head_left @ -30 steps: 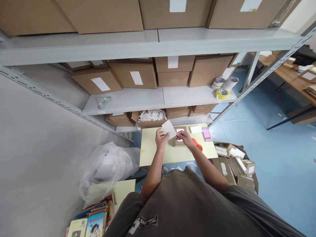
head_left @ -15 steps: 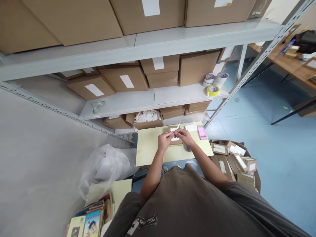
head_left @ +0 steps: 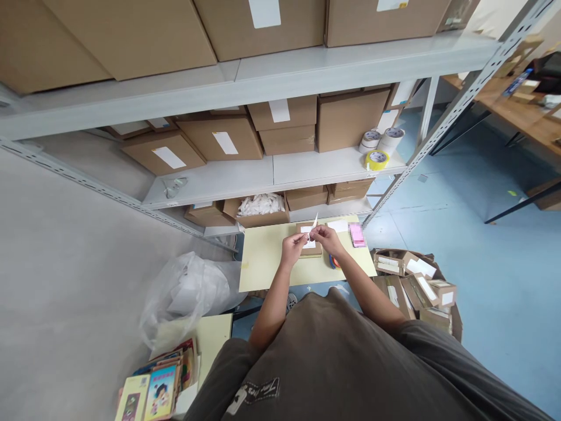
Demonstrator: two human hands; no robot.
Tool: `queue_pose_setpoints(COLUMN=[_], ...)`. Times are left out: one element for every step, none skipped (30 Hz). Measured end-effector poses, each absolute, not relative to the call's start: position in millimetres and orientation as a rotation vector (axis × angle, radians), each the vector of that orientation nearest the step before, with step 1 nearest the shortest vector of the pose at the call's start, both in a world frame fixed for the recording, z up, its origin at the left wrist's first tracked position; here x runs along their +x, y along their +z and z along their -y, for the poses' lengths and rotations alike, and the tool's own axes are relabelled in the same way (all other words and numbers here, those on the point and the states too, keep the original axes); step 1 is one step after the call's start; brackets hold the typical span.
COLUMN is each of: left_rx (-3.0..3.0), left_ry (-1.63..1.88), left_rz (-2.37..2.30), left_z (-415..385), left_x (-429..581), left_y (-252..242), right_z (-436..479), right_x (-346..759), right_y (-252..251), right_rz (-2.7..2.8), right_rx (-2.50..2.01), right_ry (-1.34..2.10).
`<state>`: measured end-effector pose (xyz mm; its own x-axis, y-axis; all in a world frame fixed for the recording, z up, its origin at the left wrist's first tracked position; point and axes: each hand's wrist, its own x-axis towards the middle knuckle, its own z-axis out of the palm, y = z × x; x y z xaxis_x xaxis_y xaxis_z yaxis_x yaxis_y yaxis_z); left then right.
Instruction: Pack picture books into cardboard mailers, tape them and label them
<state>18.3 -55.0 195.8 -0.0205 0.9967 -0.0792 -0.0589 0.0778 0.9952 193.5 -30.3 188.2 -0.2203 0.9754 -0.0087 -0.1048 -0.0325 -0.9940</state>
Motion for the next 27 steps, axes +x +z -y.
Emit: queue_pose_setpoints(left_rx=[1.059,1.016,0.978,0.952,0.945,0.962,0.999,1.049,1.109,1.169,1.221,1.256,1.278,1.287,1.285,1.271,1.25,1.229,1.213,1.202,1.192,1.176,1.144,1.09,1.012,0.917,0.819], left_ry=[1.198,1.204,1.208,1.212,1.214,1.215,1.216,1.218,1.217,1.212,1.209,1.216,1.238,1.277,1.331,1.39,1.432,1.437,1.39,1.298,1.186,1.084,1.022,1.016,1.059,1.131,1.202], left_rz=[-1.211,-1.202,-1.195,-1.192,-1.193,-1.192,-1.186,-1.175,-1.158,-1.139,-1.128,-1.133,-1.159,-1.201,-1.253,-1.306,-1.352,-1.385,-1.4,-1.4,-1.388,-1.371,-1.356,-1.343,-1.332,-1.317,-1.291], left_z=[55,54,54,55,55,57,58,59,61,62,62,62,61,58,55,51,46,41,36,32,28,26,24,24,24,25,26], left_x=[18,17,16,16,16,16,16,16,17,17,16,15,13,10,6,0,-6,-13,-20,-27,-33,-37,-41,-42,-42,-41,-38], left_y=[194,192,191,191,192,193,194,196,197,199,200,201,202,202,202,201,200,199,196,193,190,186,182,178,175,172,169], right_z=[30,31,31,31,31,31,31,31,31,30,28,26,24,21,18,15,12,9,6,3,1,-1,-3,-3,-3,-2,0], right_x=[194,193,193,193,192,191,189,188,188,187,188,190,193,197,202,207,213,218,223,226,228,229,229,228,226,224,220], right_y=[189,189,190,190,190,189,188,185,182,179,175,172,169,167,167,168,170,174,177,181,185,188,189,190,189,187,184], right_rz=[1.28,1.285,1.291,1.296,1.301,1.302,1.298,1.287,1.272,1.256,1.243,1.24,1.258,1.303,1.375,1.467,1.564,1.65,1.711,1.743,1.752,1.736,1.696,1.634,1.557,1.472,1.398], right_rx=[-1.026,-1.02,-1.015,-1.014,-1.021,-1.036,-1.059,-1.085,-1.108,-1.126,-1.14,-1.151,-1.16,-1.168,-1.175,-1.179,-1.176,-1.166,-1.151,-1.135,-1.121,-1.118,-1.133,-1.167,-1.216,-1.273,-1.32], right_ry=[1.438,1.444,1.446,1.447,1.446,1.444,1.443,1.442,1.441,1.441,1.436,1.425,1.41,1.39,1.363,1.334,1.309,1.291,1.282,1.278,1.277,1.268,1.244,1.205,1.157,1.107,1.072])
